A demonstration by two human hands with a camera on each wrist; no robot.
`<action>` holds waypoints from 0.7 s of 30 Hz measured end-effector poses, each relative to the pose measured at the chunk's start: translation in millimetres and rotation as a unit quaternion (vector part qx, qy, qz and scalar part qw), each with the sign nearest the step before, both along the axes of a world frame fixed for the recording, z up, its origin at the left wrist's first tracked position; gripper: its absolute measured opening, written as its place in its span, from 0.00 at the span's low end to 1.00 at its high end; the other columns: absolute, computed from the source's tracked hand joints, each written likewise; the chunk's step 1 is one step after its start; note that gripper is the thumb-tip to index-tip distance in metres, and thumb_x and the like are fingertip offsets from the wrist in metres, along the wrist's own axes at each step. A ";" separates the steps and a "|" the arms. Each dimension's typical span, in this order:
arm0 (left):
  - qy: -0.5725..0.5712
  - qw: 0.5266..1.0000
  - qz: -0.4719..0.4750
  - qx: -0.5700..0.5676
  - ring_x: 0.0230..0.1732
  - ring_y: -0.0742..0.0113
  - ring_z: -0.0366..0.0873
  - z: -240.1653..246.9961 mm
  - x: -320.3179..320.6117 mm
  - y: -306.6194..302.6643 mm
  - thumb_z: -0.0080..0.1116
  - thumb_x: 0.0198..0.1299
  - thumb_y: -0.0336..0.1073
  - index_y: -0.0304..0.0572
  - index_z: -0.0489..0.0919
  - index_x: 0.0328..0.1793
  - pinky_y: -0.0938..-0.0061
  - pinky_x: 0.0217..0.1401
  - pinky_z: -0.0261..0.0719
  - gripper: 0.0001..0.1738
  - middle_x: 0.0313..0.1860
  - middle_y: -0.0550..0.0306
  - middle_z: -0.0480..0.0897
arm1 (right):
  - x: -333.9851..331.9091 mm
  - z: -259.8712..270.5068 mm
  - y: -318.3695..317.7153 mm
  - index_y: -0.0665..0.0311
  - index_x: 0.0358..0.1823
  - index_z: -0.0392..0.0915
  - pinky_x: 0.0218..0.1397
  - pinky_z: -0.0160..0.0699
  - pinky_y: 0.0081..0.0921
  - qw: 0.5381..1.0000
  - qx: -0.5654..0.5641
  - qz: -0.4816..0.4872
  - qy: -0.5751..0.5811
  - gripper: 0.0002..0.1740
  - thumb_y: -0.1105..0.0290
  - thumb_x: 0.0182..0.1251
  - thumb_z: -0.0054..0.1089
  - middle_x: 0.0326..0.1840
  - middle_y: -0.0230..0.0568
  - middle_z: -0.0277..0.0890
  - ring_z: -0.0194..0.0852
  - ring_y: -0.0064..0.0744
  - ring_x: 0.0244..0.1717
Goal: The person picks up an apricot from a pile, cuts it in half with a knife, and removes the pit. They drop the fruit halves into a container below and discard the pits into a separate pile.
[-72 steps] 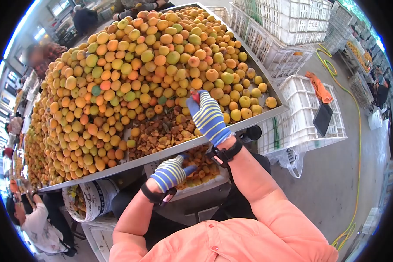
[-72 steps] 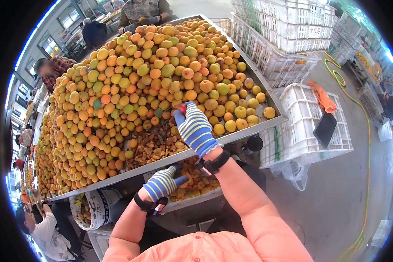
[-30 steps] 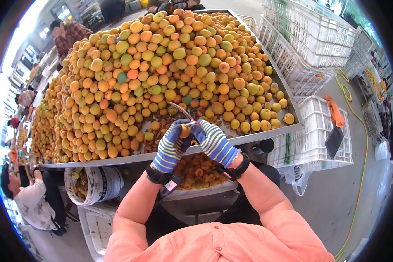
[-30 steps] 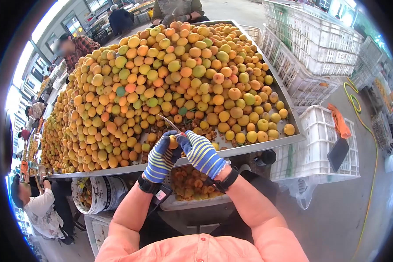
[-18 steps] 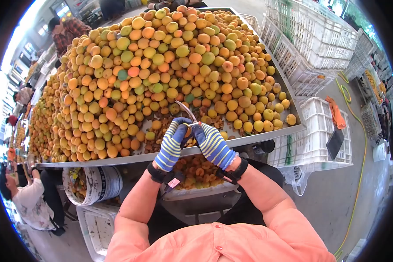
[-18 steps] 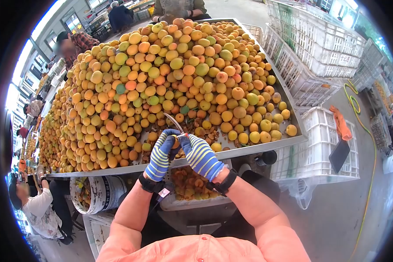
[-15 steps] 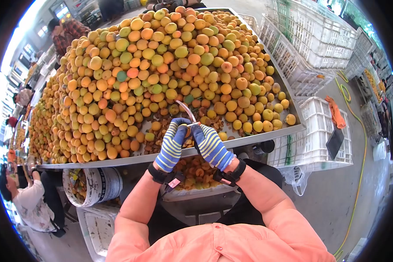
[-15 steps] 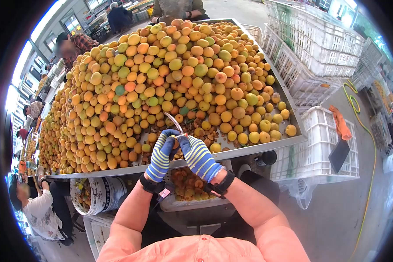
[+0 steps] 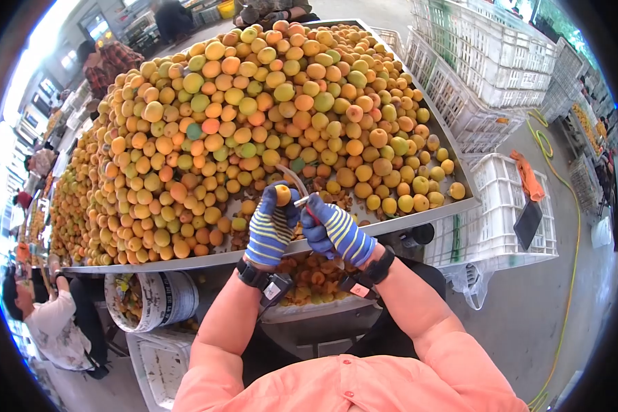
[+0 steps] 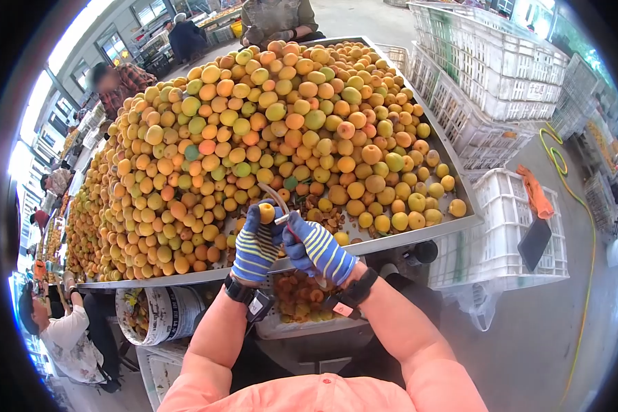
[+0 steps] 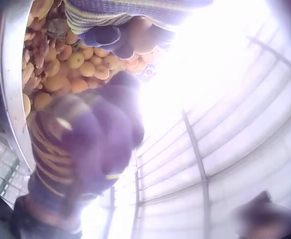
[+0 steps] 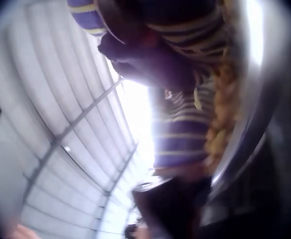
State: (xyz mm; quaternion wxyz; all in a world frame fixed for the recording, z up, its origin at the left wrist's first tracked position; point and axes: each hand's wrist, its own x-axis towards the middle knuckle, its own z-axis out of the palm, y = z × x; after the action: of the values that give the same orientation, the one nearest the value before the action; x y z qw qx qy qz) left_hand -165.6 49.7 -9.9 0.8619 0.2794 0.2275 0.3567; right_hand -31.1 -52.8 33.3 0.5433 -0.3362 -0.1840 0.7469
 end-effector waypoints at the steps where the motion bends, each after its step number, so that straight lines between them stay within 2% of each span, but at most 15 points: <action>1: -0.002 1.000 0.015 -0.010 0.36 0.70 0.81 4.5 3.6 -3.0 0.56 0.65 0.53 0.44 0.77 0.51 0.77 0.37 0.80 0.21 0.37 0.59 0.83 | -1.6 0.8 0.8 0.54 0.32 0.68 0.11 0.46 0.12 0.998 0.000 -0.012 -0.063 0.25 0.39 0.72 0.41 0.13 0.17 0.52 0.49 0.11 0.11; 2: -0.008 1.000 0.004 -0.009 0.37 0.69 0.81 2.2 3.3 -1.4 0.55 0.65 0.54 0.44 0.76 0.52 0.76 0.37 0.80 0.22 0.38 0.58 0.82 | -2.5 1.1 1.0 0.54 0.33 0.69 0.12 0.46 0.12 0.992 -0.002 -0.023 -0.126 0.25 0.40 0.72 0.42 0.13 0.17 0.53 0.50 0.11 0.11; 3: -0.014 1.000 -0.006 -0.008 0.37 0.68 0.81 -2.7 2.4 0.9 0.55 0.65 0.54 0.44 0.76 0.52 0.75 0.38 0.80 0.23 0.39 0.58 0.82 | -2.8 -2.1 1.4 0.56 0.32 0.70 0.12 0.48 0.14 0.990 -0.013 -0.033 -0.140 0.24 0.45 0.75 0.41 0.14 0.19 0.58 0.52 0.12 0.11; 6: -0.008 1.000 -0.003 -0.004 0.37 0.69 0.80 5.1 6.8 -2.1 0.54 0.66 0.54 0.44 0.75 0.53 0.75 0.38 0.79 0.23 0.39 0.58 0.81 | -10.5 -23.4 4.7 0.57 0.28 0.71 0.14 0.47 0.14 0.941 0.063 -0.092 -0.319 0.24 0.49 0.77 0.40 0.14 0.19 0.58 0.53 0.10 0.12; 7: -0.002 1.000 0.003 -0.003 0.37 0.70 0.79 8.9 8.3 -3.8 0.53 0.67 0.54 0.43 0.75 0.53 0.76 0.38 0.79 0.22 0.39 0.58 0.81 | -7.2 -29.0 5.1 0.69 0.33 0.77 0.24 0.67 0.27 0.925 0.071 -0.102 -0.359 0.21 0.56 0.73 0.49 0.18 0.34 0.71 0.70 0.28 0.20; 8: 0.001 1.000 -0.014 0.020 0.37 0.70 0.79 8.8 6.8 -3.6 0.53 0.67 0.53 0.44 0.75 0.53 0.76 0.38 0.79 0.22 0.40 0.58 0.81 | -7.4 -41.3 6.9 0.70 0.34 0.77 0.26 0.68 0.31 0.874 0.132 -0.144 -0.445 0.20 0.58 0.73 0.50 0.19 0.40 0.73 0.72 0.35 0.22; 10: 0.008 0.997 -0.050 0.066 0.38 0.71 0.79 8.8 1.7 -1.6 0.51 0.68 0.53 0.44 0.75 0.54 0.77 0.38 0.78 0.21 0.40 0.59 0.81 | -10.0 -64.6 8.8 0.71 0.35 0.77 0.29 0.71 0.39 0.734 0.245 -0.224 -0.593 0.18 0.61 0.72 0.51 0.23 0.52 0.76 0.76 0.48 0.25; 13: 0.055 0.993 -0.050 0.096 0.38 0.72 0.78 6.6 0.4 1.7 0.50 0.69 0.51 0.43 0.75 0.54 0.80 0.37 0.77 0.20 0.40 0.60 0.80 | -12.5 -48.9 3.3 0.72 0.35 0.77 0.32 0.72 0.45 0.750 0.182 -0.197 -0.605 0.16 0.63 0.70 0.52 0.27 0.61 0.76 0.75 0.59 0.31; 16: 0.176 0.960 -0.060 0.209 0.37 0.73 0.78 13.2 0.3 7.1 0.50 0.69 0.51 0.42 0.74 0.54 0.81 0.39 0.77 0.20 0.40 0.61 0.80 | -3.7 -42.7 -1.7 0.72 0.34 0.77 0.32 0.72 0.44 0.708 0.183 -0.156 -0.664 0.17 0.62 0.70 0.52 0.25 0.59 0.76 0.75 0.57 0.29; 17: 0.210 0.943 -0.089 0.240 0.38 0.74 0.77 14.6 -2.2 11.9 0.51 0.69 0.50 0.41 0.74 0.56 0.82 0.41 0.77 0.21 0.39 0.60 0.79 | -1.3 -38.9 -2.1 0.72 0.32 0.77 0.31 0.72 0.45 0.704 0.181 -0.147 -0.671 0.17 0.62 0.69 0.53 0.23 0.59 0.75 0.75 0.57 0.29; 20: 0.142 0.973 -0.045 0.176 0.39 0.73 0.77 13.2 2.9 2.2 0.52 0.68 0.51 0.40 0.72 0.58 0.80 0.42 0.78 0.24 0.39 0.59 0.79 | 0.6 -20.8 -5.2 0.71 0.32 0.76 0.30 0.71 0.45 0.758 0.143 -0.147 -0.619 0.18 0.61 0.69 0.53 0.23 0.58 0.75 0.76 0.57 0.28; 21: 0.039 0.993 -0.035 0.106 0.44 0.68 0.79 8.2 7.9 -0.9 0.53 0.67 0.53 0.37 0.71 0.60 0.75 0.47 0.79 0.27 0.44 0.54 0.81 | -0.7 -23.3 -4.6 0.71 0.33 0.76 0.30 0.71 0.45 0.737 0.149 -0.164 -0.639 0.17 0.61 0.69 0.54 0.23 0.59 0.75 0.75 0.57 0.28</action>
State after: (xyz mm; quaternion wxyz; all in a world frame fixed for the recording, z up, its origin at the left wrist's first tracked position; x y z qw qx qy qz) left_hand -157.7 48.8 -1.7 0.8298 0.3908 0.2115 0.3376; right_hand -31.8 -57.4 10.0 0.4551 -0.6743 -0.5386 0.2193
